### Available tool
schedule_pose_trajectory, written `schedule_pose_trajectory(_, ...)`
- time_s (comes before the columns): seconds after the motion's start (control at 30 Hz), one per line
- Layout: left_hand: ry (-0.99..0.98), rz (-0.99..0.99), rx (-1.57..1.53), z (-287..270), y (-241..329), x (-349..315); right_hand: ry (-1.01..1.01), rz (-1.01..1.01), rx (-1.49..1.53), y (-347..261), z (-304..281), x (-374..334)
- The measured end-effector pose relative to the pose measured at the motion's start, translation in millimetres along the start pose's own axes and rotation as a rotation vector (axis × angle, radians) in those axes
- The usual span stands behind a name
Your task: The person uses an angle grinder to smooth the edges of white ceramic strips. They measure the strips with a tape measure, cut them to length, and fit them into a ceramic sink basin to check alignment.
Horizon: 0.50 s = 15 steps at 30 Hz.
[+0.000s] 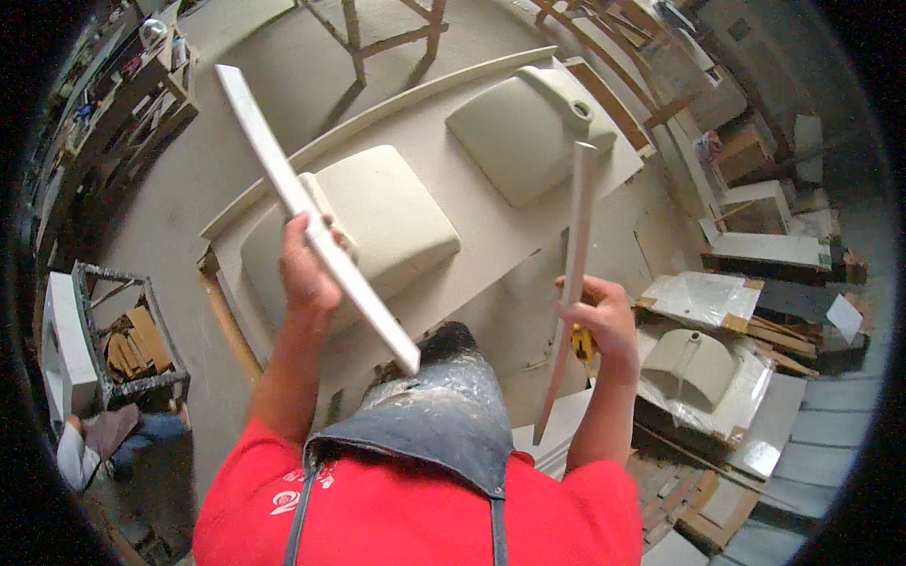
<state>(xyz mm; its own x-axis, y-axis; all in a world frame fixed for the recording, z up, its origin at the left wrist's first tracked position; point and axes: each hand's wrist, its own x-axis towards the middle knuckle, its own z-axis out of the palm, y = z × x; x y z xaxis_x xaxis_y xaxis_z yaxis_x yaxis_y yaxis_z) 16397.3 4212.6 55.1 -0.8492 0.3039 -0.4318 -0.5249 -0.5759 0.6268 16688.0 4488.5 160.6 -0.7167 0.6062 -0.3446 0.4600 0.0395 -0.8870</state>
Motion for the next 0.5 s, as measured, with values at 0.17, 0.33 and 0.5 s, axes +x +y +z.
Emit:
schedule_pose_trajectory(0.17,0.063,0.065,0.223,85.3,-93.3,20.3,0.179,0.031,0.099,24.9,-44.8,-49.4)
schedule_pose_trajectory(0.33,0.154,0.181,0.405,119.7,-195.7,86.1,0.193,0.128,0.159,67.9,-99.4,-35.2)
schedule_pose_trajectory(0.5,0.331,0.287,0.709,124.8,-249.9,165.6,0.109,0.201,0.204,89.5,-140.8,11.0)
